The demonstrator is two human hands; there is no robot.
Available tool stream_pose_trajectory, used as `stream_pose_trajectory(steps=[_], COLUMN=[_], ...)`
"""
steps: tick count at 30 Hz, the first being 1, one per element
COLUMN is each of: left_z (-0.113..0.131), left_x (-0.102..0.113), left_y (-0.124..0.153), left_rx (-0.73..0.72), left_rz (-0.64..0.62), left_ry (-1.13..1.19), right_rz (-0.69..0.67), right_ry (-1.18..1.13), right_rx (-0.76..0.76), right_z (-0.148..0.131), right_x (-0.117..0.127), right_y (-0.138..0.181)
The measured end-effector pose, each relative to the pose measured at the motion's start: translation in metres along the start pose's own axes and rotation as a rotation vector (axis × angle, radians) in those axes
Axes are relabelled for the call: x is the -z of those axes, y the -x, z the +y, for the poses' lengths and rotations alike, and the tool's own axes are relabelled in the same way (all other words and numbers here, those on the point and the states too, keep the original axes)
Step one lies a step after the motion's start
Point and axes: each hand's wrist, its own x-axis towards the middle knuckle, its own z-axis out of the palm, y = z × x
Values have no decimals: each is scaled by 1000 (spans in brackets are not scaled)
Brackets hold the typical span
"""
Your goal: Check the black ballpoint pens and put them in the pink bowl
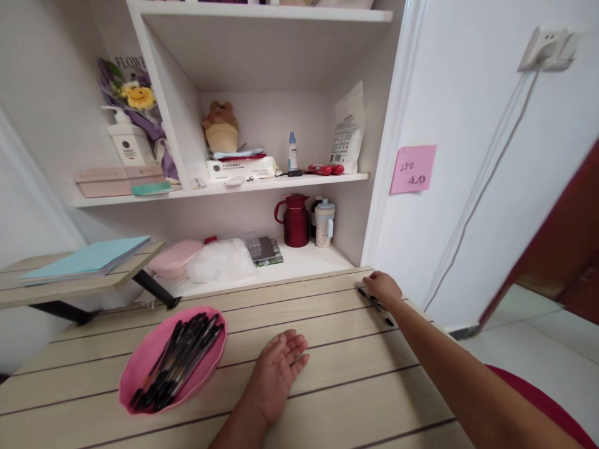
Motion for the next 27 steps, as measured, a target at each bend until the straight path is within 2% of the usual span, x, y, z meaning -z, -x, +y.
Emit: stream_pose_trajectory(steps=[4,7,13,18,27], left_z=[1,1,1,1,1], left_x=[0,-1,-3,-4,-3], left_y=[0,1,2,3,3], left_rx=[1,1,1,-3,0], left_rz=[-11,-15,-18,-19,-23], left_ry=[-2,-7,-8,-7,-9], right_rz=[34,11,-87,-64,-27], right_ry=[-56,-58,42,128,118], right_rx=[16,44,148,158,173], right_z=[12,27,50,47,29], right_x=[9,20,26,20,13], right_y=[-10,-11,13,31,29])
